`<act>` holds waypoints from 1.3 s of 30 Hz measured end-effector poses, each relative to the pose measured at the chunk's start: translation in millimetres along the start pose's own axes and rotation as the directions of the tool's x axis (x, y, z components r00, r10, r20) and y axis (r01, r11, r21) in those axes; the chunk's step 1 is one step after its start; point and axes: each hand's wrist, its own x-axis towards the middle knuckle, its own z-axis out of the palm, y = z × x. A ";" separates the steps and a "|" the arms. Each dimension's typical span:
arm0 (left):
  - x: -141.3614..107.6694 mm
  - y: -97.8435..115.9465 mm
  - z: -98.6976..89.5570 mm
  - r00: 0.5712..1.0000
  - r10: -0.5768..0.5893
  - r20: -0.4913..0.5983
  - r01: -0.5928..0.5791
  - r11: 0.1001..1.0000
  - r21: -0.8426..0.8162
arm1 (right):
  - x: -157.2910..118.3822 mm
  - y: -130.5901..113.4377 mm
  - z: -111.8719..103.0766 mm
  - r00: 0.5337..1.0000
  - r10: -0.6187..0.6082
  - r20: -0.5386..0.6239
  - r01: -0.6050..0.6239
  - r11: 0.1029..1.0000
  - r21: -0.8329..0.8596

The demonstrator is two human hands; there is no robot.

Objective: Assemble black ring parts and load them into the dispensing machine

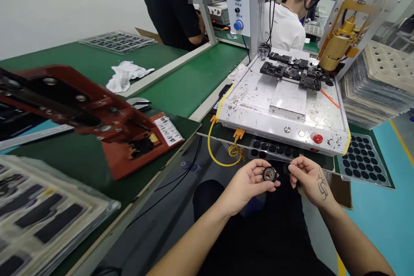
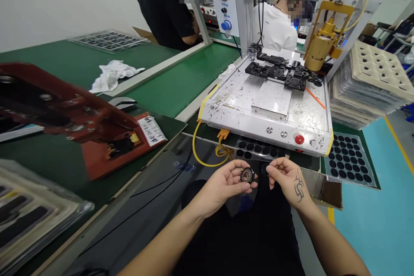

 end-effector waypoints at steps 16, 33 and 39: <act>-19.1 5.0 12.4 0.998 0.049 -0.033 -0.050 0.997 -0.052 | -13.5 -16.1 -1.2 0.971 0.164 0.174 -0.183 0.978 0.102; -28.5 2.2 16.6 0.995 0.086 -0.050 -0.084 0.996 0.027 | -12.7 -22.2 18.3 0.959 -0.119 0.257 0.215 0.897 -0.387; -29.0 1.2 17.6 0.995 0.089 -0.041 -0.087 0.995 0.044 | -14.4 -19.5 19.7 0.960 -0.098 0.263 0.196 0.906 -0.376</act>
